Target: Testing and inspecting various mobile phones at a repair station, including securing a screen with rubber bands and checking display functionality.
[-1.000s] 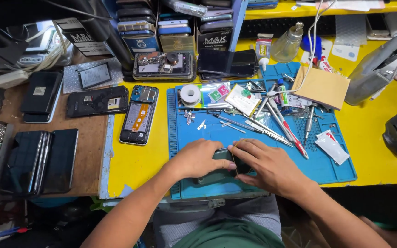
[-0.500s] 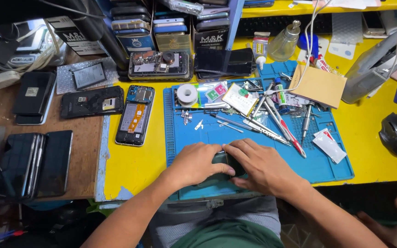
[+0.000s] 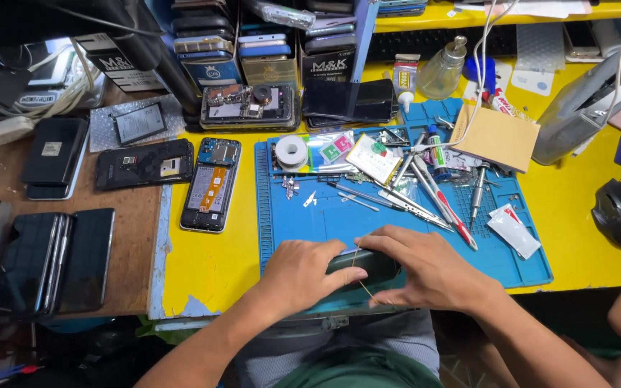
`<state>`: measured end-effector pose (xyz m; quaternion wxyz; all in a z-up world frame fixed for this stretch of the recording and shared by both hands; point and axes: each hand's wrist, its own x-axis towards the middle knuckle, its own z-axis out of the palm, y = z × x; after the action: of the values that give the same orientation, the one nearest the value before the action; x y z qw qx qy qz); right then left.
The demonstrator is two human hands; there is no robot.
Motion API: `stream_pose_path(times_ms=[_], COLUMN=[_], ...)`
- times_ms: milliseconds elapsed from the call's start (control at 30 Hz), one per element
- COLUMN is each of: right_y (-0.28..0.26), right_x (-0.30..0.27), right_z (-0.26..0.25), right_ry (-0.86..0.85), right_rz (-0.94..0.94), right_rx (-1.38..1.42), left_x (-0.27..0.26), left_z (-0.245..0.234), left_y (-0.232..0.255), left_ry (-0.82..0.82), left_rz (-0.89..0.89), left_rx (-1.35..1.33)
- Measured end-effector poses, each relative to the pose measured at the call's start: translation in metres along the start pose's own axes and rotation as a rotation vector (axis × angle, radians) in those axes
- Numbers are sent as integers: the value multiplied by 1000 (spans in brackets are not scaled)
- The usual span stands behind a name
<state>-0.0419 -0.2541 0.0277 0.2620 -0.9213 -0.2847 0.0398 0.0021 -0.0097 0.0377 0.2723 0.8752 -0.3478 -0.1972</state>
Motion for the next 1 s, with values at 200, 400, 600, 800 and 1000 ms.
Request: stream_pose_path(times_ms=[200,400,600,800,1000], right_y=[8,22,35,19,15], right_x=[-10,-22,-5,17,-38], right_z=[9,18,37,44,83], right_ry=[85,-8,-56,-19,-51], right_rz=[101,169,279,340,95], right_rx=[212,420,1193,1770,2189], left_x=[-9,-19,-20,-15,-21], left_z=[17,39,33,51,18], left_y=[-7,-3,27,35,13], left_ry=[170,267,192,317,310], left_rz=[87,102,367,408,-149], left_rx=[-33,-94,-228,-189,-832])
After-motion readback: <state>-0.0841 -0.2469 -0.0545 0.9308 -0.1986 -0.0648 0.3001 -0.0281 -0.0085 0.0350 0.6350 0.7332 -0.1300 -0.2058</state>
